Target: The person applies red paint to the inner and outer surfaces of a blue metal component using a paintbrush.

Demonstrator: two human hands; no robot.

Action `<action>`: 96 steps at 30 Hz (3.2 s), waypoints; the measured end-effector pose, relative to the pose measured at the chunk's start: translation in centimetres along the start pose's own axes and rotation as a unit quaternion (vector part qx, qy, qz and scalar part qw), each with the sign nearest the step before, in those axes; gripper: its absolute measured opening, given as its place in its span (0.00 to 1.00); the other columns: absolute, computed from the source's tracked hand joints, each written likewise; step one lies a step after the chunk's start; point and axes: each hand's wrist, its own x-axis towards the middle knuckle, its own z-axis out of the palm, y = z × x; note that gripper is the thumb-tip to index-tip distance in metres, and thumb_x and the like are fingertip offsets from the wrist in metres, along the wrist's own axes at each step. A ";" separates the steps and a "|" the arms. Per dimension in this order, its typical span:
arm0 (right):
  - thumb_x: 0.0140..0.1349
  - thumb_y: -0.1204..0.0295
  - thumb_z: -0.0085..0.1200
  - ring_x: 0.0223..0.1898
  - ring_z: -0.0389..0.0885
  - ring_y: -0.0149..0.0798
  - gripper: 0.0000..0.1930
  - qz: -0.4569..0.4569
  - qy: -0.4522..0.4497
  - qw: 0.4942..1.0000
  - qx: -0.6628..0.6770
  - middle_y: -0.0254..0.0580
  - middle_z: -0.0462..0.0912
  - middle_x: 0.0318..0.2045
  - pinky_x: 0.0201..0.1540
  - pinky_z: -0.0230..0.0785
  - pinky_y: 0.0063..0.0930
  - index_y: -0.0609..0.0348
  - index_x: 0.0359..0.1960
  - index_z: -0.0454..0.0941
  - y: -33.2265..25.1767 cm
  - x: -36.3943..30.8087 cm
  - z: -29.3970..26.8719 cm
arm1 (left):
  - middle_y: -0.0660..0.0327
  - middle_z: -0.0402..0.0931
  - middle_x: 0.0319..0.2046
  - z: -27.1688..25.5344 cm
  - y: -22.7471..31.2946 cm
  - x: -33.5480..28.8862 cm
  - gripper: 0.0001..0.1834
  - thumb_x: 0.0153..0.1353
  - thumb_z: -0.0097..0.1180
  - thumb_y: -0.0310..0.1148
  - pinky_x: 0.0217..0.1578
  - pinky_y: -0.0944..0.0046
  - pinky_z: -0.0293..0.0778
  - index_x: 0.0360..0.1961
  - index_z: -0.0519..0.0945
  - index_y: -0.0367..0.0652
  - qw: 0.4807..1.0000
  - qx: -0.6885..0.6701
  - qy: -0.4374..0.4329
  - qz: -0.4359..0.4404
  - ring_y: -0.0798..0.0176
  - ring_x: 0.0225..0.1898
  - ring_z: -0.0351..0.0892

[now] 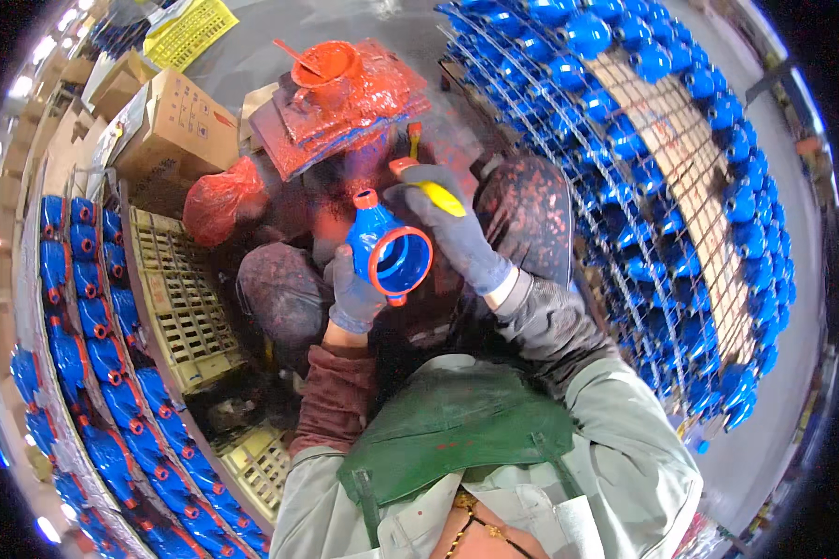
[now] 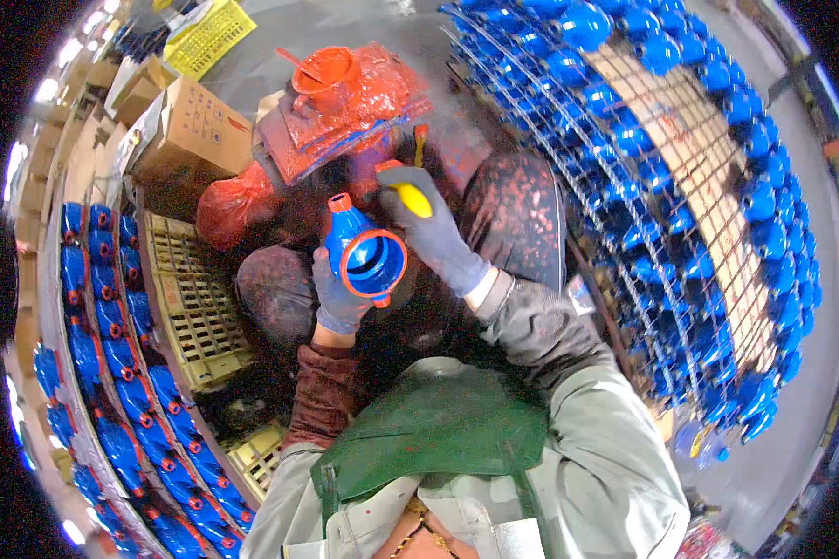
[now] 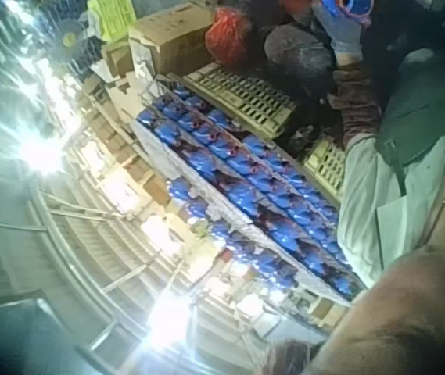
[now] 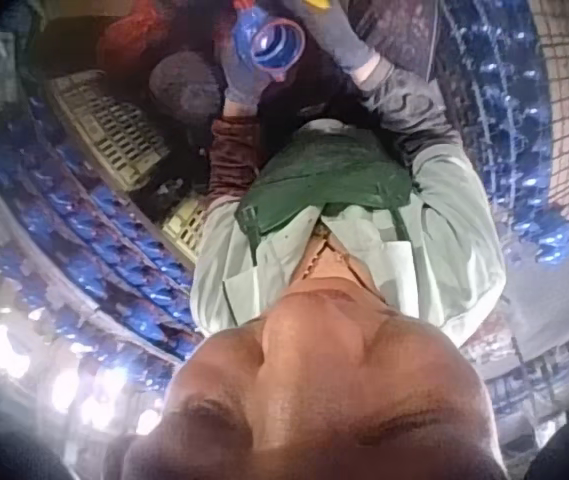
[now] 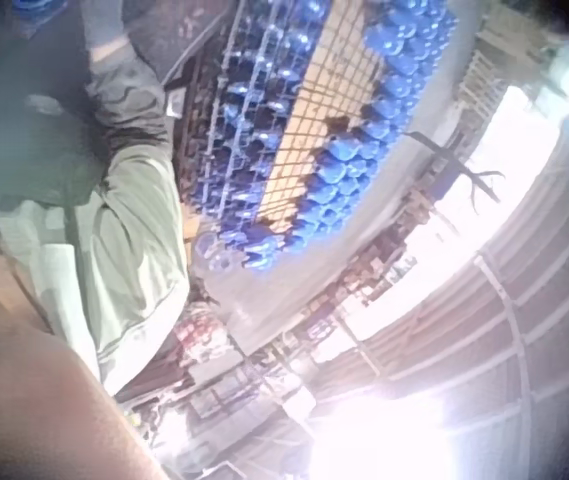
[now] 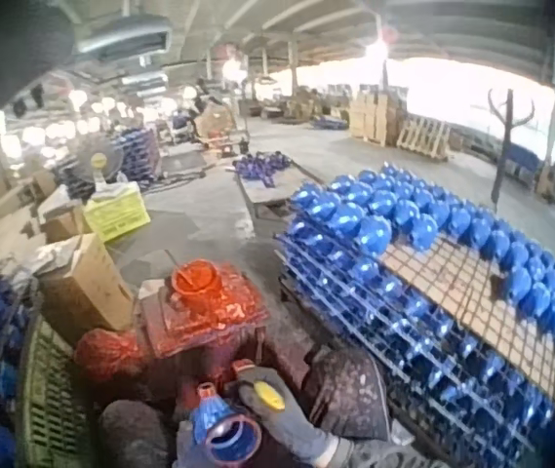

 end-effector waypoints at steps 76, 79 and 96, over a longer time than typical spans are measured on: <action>0.69 0.64 0.48 0.18 0.62 0.20 0.19 0.047 -0.059 0.997 -0.021 0.26 0.68 0.18 0.19 0.54 0.16 0.64 0.55 0.72 2.4 -0.9 0.9 | 0.55 0.68 0.54 18.8 17.5 -30.9 0.50 0.47 0.71 0.40 0.53 0.60 0.70 0.67 0.55 0.38 0.551 0.456 0.447 0.537 0.61 0.51 0.71; 0.70 0.64 0.47 0.14 0.60 0.21 0.20 0.031 -0.043 0.996 -0.067 0.28 0.66 0.15 0.17 0.53 0.17 0.65 0.57 0.70 1.6 -0.9 3.3 | 0.53 0.61 0.57 22.8 18.4 -39.1 0.51 0.46 0.73 0.43 0.60 0.57 0.61 0.66 0.56 0.38 0.114 0.617 0.592 0.506 0.58 0.59 0.62; 0.65 0.65 0.53 0.20 0.68 0.24 0.22 0.038 -0.141 0.989 -0.018 0.29 0.69 0.21 0.21 0.62 0.17 0.65 0.57 0.70 4.6 -0.6 3.3 | 0.41 0.78 0.45 23.4 15.6 -73.5 0.36 0.50 0.60 0.53 0.47 0.48 0.73 0.52 0.72 0.35 -0.010 0.394 0.861 -0.321 0.37 0.48 0.77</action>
